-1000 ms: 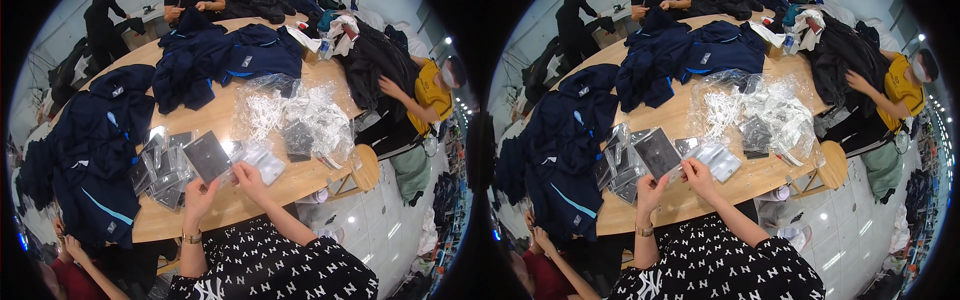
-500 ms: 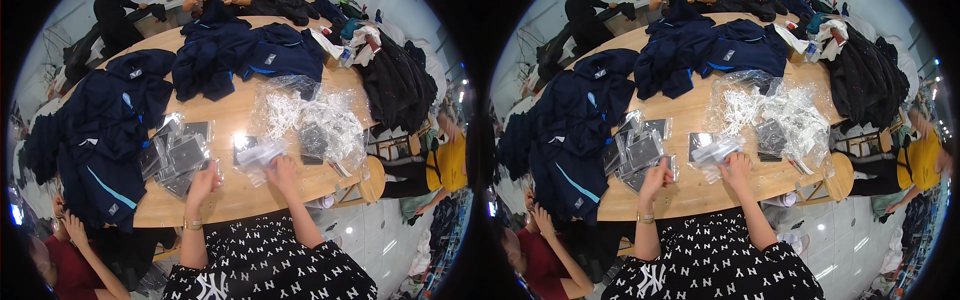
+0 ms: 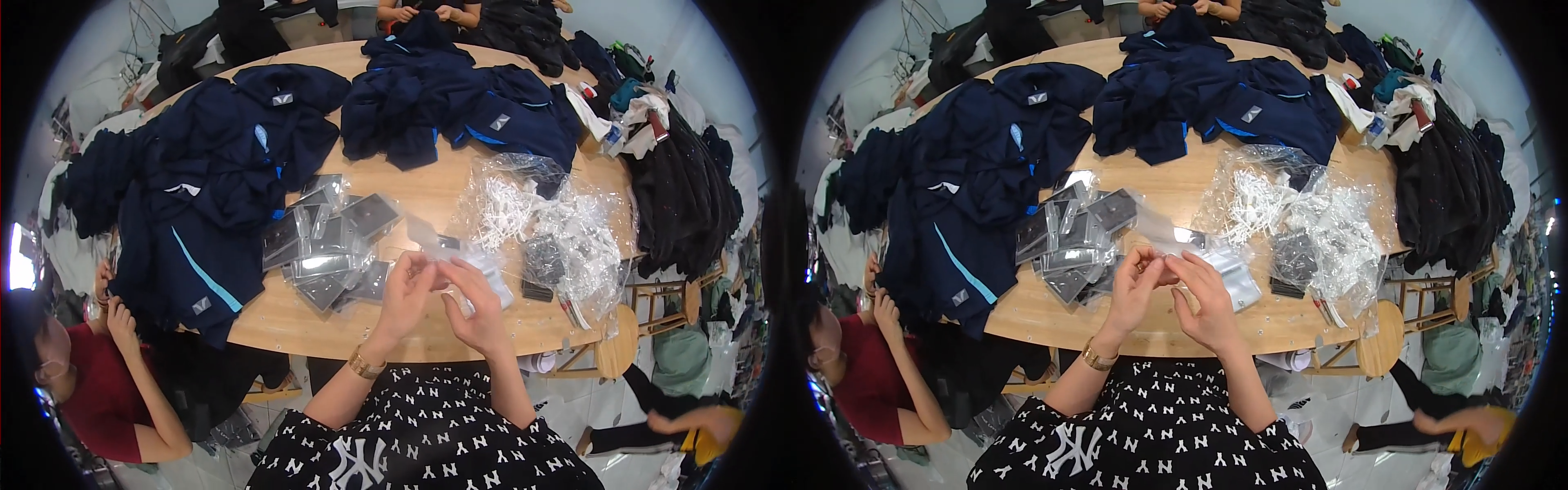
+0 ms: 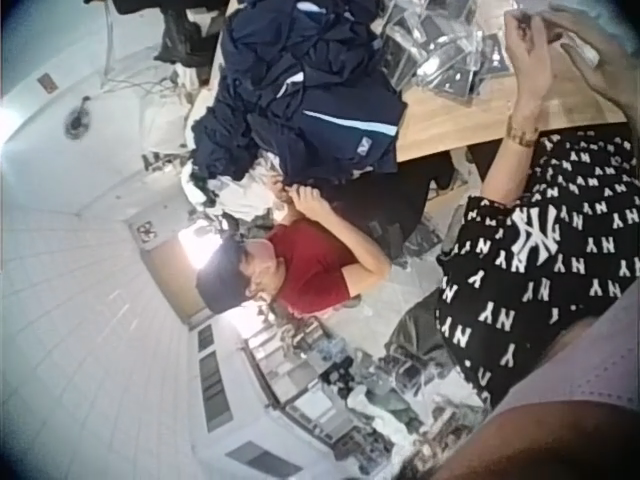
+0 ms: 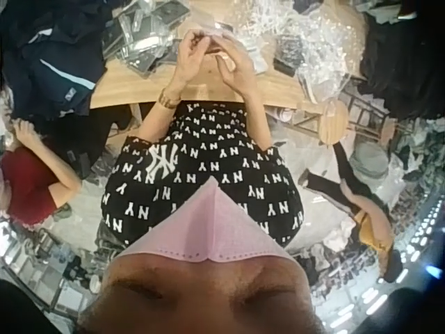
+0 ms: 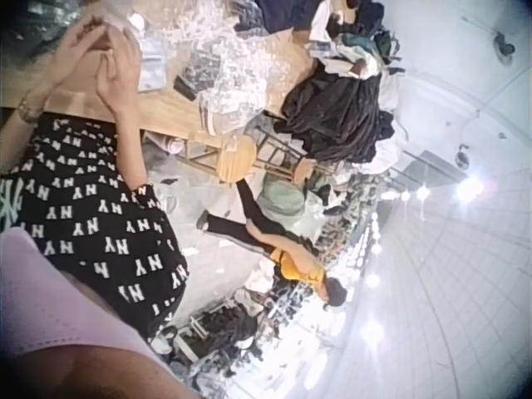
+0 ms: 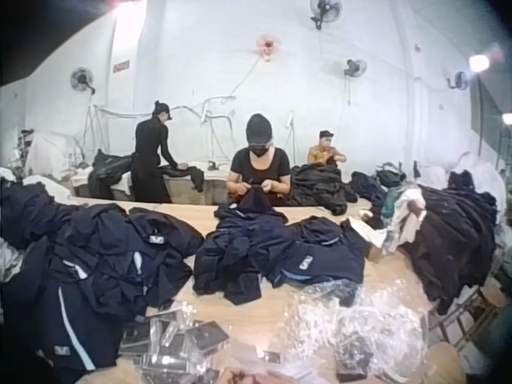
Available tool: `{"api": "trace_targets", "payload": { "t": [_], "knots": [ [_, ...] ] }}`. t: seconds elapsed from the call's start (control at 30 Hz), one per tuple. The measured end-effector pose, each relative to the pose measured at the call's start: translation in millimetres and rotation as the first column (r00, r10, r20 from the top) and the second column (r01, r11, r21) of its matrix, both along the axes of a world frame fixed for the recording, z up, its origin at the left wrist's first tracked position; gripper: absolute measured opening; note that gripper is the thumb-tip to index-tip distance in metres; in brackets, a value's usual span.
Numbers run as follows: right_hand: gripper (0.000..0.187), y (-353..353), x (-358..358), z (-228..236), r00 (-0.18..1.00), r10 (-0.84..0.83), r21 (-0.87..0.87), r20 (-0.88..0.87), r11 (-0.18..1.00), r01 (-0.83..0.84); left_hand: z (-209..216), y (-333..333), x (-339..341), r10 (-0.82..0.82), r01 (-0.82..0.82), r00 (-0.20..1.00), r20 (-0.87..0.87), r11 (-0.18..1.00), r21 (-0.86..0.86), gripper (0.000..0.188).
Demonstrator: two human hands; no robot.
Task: Placing small labels into clear plastic zip-lock bags at a factory workstation.
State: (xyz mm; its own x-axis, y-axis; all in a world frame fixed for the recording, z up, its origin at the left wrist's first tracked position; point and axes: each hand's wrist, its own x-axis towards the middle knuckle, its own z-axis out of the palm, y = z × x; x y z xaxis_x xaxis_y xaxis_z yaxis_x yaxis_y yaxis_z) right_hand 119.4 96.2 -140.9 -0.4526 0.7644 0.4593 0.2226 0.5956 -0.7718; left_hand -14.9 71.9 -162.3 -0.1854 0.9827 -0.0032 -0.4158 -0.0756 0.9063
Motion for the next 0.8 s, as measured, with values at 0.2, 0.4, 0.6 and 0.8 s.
{"api": "trace_targets", "payload": {
  "t": [0.2, 0.4, 0.6, 0.8],
  "knots": [
    [0.034, -2.3, -10.3, -8.5, 0.808, -0.458, -0.054, -0.371, 0.879, 0.474, 6.8, -1.3, -2.1, 0.152, -0.153, 0.961, 0.23, 0.988, -0.016, 0.011],
    [0.02, -0.9, -10.8, -18.9, 0.787, -0.383, -0.662, -0.484, 0.749, -0.042, 4.5, -5.4, 8.0, 0.192, -0.184, 0.977, 0.088, 0.979, -0.087, 0.013],
    [0.013, 3.4, -5.7, -13.1, 0.955, -0.251, -0.387, -0.155, 0.905, 0.175, 2.3, -12.3, 4.0, 0.334, -0.269, 0.538, -0.774, 0.938, 0.218, 0.023],
    [0.018, -6.2, -3.1, -4.8, 0.961, -0.127, -0.498, -0.247, 0.867, -0.013, 0.6, -10.2, 8.2, 0.139, -0.046, 0.744, -0.654, 0.987, 0.157, 0.024]
  ]
}}
